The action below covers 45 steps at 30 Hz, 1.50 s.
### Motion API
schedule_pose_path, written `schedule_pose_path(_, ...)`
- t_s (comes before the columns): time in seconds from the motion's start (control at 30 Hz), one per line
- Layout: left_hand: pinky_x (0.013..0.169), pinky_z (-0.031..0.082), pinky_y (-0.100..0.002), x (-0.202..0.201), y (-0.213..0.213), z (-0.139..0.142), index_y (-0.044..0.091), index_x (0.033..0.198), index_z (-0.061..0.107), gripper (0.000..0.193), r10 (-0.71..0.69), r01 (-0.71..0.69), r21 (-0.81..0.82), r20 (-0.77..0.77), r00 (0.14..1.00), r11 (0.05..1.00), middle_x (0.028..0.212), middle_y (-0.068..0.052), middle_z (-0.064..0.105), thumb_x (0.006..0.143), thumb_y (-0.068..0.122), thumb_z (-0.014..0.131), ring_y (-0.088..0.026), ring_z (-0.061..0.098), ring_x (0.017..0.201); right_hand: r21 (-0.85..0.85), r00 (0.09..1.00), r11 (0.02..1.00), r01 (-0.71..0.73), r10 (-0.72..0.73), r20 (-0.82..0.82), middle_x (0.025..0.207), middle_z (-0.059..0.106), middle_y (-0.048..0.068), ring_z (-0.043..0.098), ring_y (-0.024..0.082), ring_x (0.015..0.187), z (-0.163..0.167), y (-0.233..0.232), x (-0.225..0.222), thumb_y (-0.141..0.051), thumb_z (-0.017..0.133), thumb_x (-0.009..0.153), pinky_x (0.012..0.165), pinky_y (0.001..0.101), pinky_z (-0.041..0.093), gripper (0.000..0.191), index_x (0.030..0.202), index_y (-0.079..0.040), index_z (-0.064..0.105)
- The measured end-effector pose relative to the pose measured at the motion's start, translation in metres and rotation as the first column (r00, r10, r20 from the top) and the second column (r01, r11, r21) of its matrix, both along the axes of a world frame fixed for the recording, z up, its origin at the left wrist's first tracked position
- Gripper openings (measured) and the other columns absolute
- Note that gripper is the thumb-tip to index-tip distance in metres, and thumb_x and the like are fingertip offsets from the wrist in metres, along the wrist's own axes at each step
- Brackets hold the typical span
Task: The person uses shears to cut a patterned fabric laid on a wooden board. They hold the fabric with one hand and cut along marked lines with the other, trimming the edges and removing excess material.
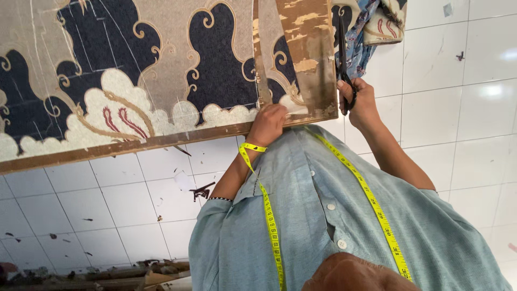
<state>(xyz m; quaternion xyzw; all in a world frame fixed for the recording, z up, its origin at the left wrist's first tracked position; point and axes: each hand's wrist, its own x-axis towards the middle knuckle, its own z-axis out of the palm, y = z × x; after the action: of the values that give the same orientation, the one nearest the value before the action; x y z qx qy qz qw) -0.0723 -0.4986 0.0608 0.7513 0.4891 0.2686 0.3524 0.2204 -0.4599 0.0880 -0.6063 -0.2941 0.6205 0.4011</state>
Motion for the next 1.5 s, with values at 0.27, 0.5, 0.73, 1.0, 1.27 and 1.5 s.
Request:
schedule_pose_path(0.27,0.077,0.055,-0.045,0.028,0.080,0.013,0.007,0.112,0.071,0.019,0.391,-0.373,-0.209,0.055,0.919,0.904,0.098,-0.021,0.074,0.100,0.018,0.062,-0.038,0.072,0.096,0.138,0.997,0.989,-0.057,0.048,0.067,0.067,0.056,0.003,0.050,0.011,0.048,0.014,-0.012,0.007,-0.022,0.077,0.099,0.042,0.0260,0.039,0.029,0.094,-0.003,0.055)
schedule_pose_path(0.5,0.116,0.028,-0.063,0.016,0.031,-0.008,-0.002,0.136,0.056,0.052,0.313,-0.258,0.272,-0.181,0.932,0.927,0.151,-0.028,0.040,0.094,0.026,0.067,-0.048,0.035,0.142,0.143,0.945,0.951,-0.274,0.238,0.226,0.074,0.059,0.003,0.053,0.009,0.054,0.020,-0.031,-0.017,-0.020,0.080,0.099,0.045,0.0247,0.042,0.030,0.098,0.000,0.057)
schedule_pose_path(0.73,0.117,0.033,-0.056,-0.030,-0.065,-0.016,0.002,0.129,0.061,0.041,0.376,-0.313,0.240,-0.297,0.878,0.919,0.142,-0.019,0.051,0.094,0.021,0.069,-0.039,0.045,0.136,-0.161,0.761,0.819,-0.550,0.571,0.308,0.063,0.053,0.006,0.049,0.011,0.047,0.002,-0.026,-0.040,-0.019,0.083,0.090,0.039,0.0270,0.035,0.029,0.087,0.000,0.061)
schedule_pose_path(1.0,0.110,0.038,-0.050,-0.035,-0.072,-0.020,0.000,0.128,0.061,0.045,0.545,-0.483,0.271,-0.251,0.800,0.833,0.129,-0.014,0.058,0.093,0.026,0.072,-0.033,0.053,0.125,-0.131,0.863,0.862,-0.490,0.501,0.065,0.067,0.056,0.004,0.049,0.013,0.046,-0.002,0.030,-0.029,-0.025,0.078,0.097,0.039,0.0268,0.036,0.030,0.091,-0.004,0.058)
schedule_pose_path(1.27,0.099,0.043,-0.047,0.003,-0.038,-0.024,0.007,0.099,0.068,0.009,0.730,-0.624,0.387,-0.266,0.629,0.679,0.102,-0.008,0.059,0.092,0.013,0.070,-0.029,0.056,0.103,-0.058,0.598,0.610,-0.791,0.789,0.140,0.073,0.059,0.002,0.053,0.009,0.056,-0.008,0.078,-0.001,-0.019,0.081,0.091,0.046,0.0254,0.041,0.028,0.098,0.000,0.061)
schedule_pose_path(1.5,0.091,0.045,-0.045,0.016,-0.020,-0.024,0.006,0.097,0.069,0.005,0.844,-0.749,0.404,-0.127,0.522,0.524,0.100,-0.007,0.058,0.092,0.006,0.069,-0.029,0.055,0.095,-0.234,0.234,0.266,-0.935,0.960,0.155,0.067,0.060,0.001,0.052,0.010,0.055,-0.012,0.124,0.006,-0.028,0.079,0.088,0.047,0.0277,0.040,0.031,0.099,-0.002,0.068)
